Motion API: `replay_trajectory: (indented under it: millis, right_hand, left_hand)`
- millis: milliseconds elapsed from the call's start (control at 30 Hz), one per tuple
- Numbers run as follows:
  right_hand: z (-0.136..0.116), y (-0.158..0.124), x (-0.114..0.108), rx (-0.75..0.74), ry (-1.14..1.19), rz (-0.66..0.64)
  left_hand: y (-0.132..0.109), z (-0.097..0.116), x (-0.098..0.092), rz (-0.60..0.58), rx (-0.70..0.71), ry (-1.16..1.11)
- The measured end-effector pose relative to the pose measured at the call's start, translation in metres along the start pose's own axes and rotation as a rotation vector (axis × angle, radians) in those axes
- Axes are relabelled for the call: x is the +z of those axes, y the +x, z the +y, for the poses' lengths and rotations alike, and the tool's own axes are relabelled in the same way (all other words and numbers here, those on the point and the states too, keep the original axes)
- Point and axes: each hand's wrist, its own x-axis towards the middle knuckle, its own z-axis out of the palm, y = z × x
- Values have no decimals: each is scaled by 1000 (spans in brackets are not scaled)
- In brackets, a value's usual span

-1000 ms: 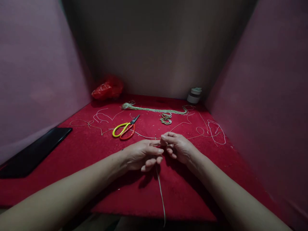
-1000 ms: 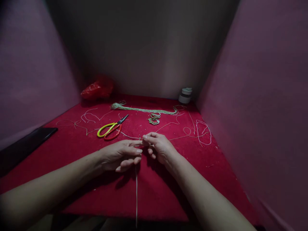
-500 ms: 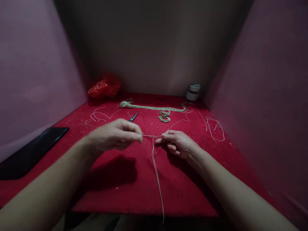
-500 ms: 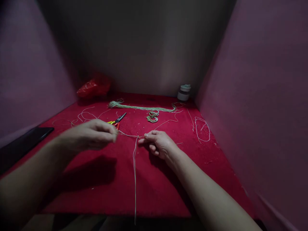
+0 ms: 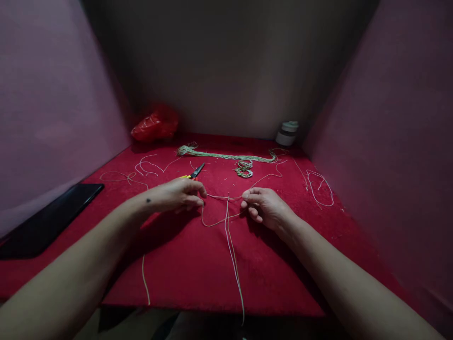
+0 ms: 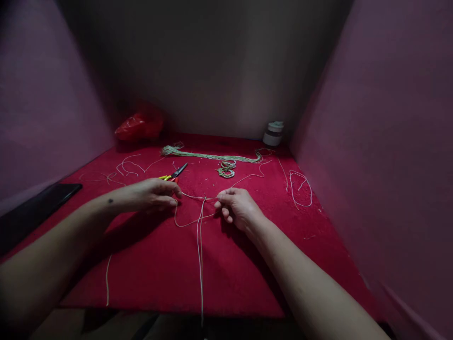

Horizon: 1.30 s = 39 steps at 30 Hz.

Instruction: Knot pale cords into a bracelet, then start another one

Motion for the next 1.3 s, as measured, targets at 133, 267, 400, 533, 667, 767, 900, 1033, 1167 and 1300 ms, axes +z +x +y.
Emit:
replay_trajectory:
  millis: [133,267,400,533,667,767,900,1033,1167,1300]
  right_hand:
    - [0,-2,0,-84,-55,12]
    - [1,-1,0,-213,-368,13]
    - [7,4,2,-350,-730,70]
    - [13,3,4,-515,-1007,99]
    - [15,1,7,-518,-1142,127]
    - [14,0,9,-504,-1170,146]
    - [12,-1,12,-474,-1224,160]
    - [11,-1,14,-451,-1241,163]
    - [11,-1,15,-452,-1239,178]
    - [11,-2,16,-456,-1237,183]
  left_hand:
    - [11,5,22,118,28,74]
    - [20,1,34,262,145,310]
    - [29,-2,44,410,272,639]
    - [31,-1,50,469,272,743]
    - [26,0,46,501,241,850]
    - [22,2,43,472,224,1018]
    - [22,6,48,431,226,1170]
    - [28,10,58,441,282,1196]
    - [33,9,64,488,312,1154]
    - [36,4,68,532,315,1102]
